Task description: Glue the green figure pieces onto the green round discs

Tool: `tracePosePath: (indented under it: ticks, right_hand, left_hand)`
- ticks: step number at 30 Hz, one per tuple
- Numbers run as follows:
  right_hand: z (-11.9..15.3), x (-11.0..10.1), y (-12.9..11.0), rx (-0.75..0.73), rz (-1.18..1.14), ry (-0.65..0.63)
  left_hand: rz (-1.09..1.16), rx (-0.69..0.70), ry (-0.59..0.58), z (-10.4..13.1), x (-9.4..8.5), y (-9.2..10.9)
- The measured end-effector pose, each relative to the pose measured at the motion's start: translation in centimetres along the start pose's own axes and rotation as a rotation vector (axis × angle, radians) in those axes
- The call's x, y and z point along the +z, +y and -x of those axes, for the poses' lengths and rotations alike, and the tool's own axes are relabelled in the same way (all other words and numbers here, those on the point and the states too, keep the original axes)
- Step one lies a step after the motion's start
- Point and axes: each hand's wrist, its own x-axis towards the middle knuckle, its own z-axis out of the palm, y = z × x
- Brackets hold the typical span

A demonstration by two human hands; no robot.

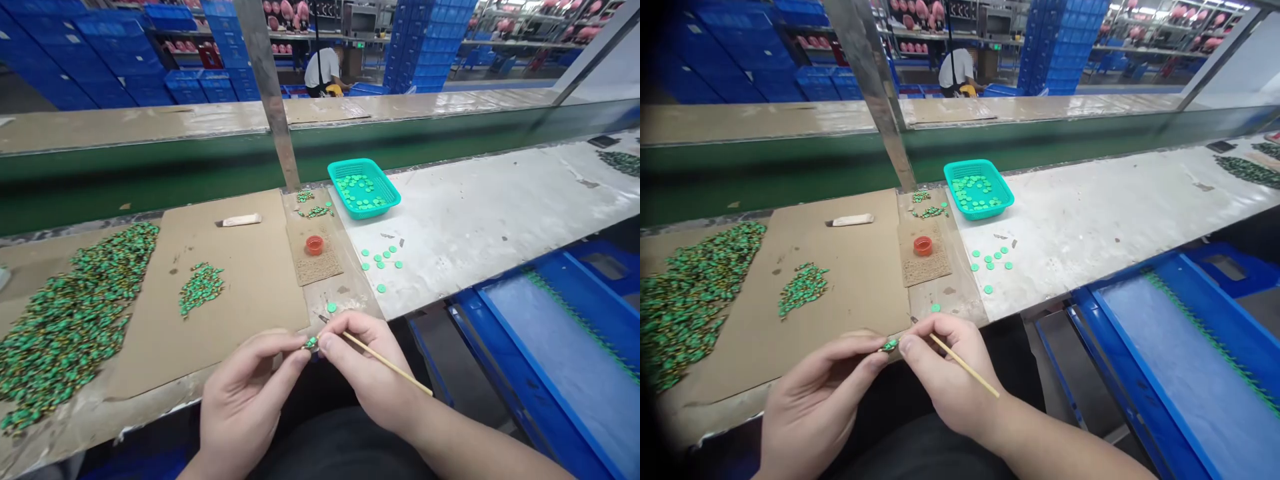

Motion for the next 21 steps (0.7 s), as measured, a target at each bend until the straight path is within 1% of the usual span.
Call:
tracePosePath:
  ticks: [2, 5, 7, 9, 12, 14, 15, 17, 18, 21]
  right_hand:
    - [-0.1, -1.4, 0.3, -0.064, 0.103, 0.003]
    - [-1.0, -4.8, 0.4, -0.329, 0.448, 0.011]
    - [-2.0, -7.0, 0.2, -0.46, 0.642, 0.003]
    - [-3.0, -8.4, -0.2, -0.513, 0.732, 0.006]
    - [-4.5, -8.8, -0.7, -0.588, 0.736, 0.029]
    - [-5.3, -8.5, -0.8, -0.623, 0.697, 0.068]
    - [-5.5, -8.3, -0.8, -0.635, 0.68, 0.086]
    - [-5.8, -8.0, -0.8, -0.656, 0.651, 0.101]
    - [-5.9, -7.9, -0.8, -0.665, 0.635, 0.095]
    - [-5.7, -7.8, -0.9, -0.647, 0.555, 0.098]
  left_hand:
    - [-0.01, -0.048, 0.063, -0.4, 0.3, -0.1]
    - [-0.098, -0.177, 0.092, -1.7, -0.7, -0.7]
    - [-0.163, -0.237, 0.037, -2.9, -1.5, -1.5]
    - [-0.219, -0.255, -0.068, -4.1, -1.9, -2.3]
    - [-0.326, -0.199, -0.246, -5.5, -1.2, -3.2]
    - [-0.419, -0.108, -0.329, -6.0, -0.4, -3.6]
    - [-0.456, -0.059, -0.35, -6.1, -0.1, -3.7]
    - [-0.492, -0.002, -0.343, -6.0, 0.2, -3.9]
    - [-0.494, -0.005, -0.321, -5.9, 0.1, -3.9]
    - [-0.474, -0.085, -0.204, -5.3, -0.5, -3.9]
